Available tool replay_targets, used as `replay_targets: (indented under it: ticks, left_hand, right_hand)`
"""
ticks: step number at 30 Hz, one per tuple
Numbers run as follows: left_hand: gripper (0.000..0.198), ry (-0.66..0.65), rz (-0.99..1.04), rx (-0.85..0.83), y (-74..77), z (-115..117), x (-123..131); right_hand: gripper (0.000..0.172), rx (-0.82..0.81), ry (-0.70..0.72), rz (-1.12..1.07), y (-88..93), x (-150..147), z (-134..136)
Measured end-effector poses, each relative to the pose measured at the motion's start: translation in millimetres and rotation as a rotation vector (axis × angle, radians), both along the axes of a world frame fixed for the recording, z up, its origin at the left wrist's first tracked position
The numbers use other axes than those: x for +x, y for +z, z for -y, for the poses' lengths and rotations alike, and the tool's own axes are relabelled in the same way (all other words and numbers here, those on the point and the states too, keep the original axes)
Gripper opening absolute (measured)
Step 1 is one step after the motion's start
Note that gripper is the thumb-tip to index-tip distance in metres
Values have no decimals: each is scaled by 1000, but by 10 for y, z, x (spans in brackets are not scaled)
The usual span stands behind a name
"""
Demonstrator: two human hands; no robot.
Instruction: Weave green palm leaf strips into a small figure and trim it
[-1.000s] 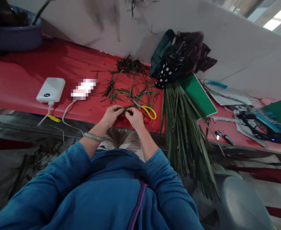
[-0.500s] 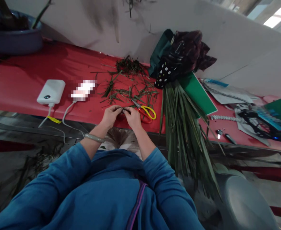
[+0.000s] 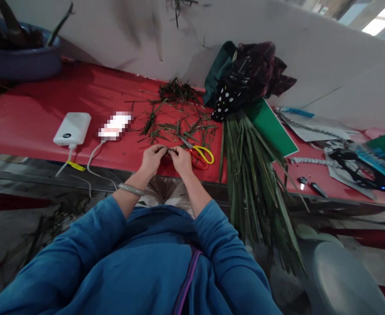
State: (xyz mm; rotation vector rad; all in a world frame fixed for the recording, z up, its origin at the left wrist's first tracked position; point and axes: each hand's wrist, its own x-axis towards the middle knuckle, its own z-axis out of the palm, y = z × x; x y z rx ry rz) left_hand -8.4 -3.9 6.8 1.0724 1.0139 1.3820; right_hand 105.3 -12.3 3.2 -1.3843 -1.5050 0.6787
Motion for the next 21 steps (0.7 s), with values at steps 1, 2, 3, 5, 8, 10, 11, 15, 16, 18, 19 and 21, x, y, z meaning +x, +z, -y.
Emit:
replay_targets:
  ticks: [1, 2, 3, 5, 8, 10, 11, 15, 16, 18, 19, 21]
  left_hand:
    - [14, -7, -18, 4, -13, -7, -2]
    - [15, -17, -39, 10, -26, -12, -3]
    - [16, -29, -67, 20, -36, -14, -3]
    - [16, -52, -125, 41, -43, -13, 3]
    - [19, -55, -166, 49, -1, -24, 6]
    - [23, -35, -180, 54, 62, -86, -23]
    - [24, -4, -202, 65, 101, -146, -52]
    - [28, 232, -456, 140, 245, -576, -258]
    - [28, 290, -542, 161, 266, -711, -317]
    - [29, 332, -707, 154, 285, -972, -420]
    - [30, 333, -786, 133, 286, -1088, -460]
    - [33, 311, -933, 54, 282, -1281, -512]
  right_hand:
    - [19, -2, -4, 4, -14, 7, -3]
    - [20, -6, -10, 9, -26, 16, -4]
    - [20, -10, -19, 14, -33, 27, -3]
    - [20, -8, -46, 19, -38, 51, 5]
    - [19, 8, -88, 22, -37, 81, 23]
    - [18, 3, -109, 10, -49, 87, 28]
    - [18, -7, -117, -5, -60, 85, 27]
    - [19, -56, -122, -114, -115, 61, 18]
    - [19, -62, -119, -130, -122, 55, 20]
    - [19, -60, -114, -128, -119, 48, 32]
    - [19, -55, -115, -113, -111, 47, 41]
    - [20, -48, -118, -69, -88, 47, 61]
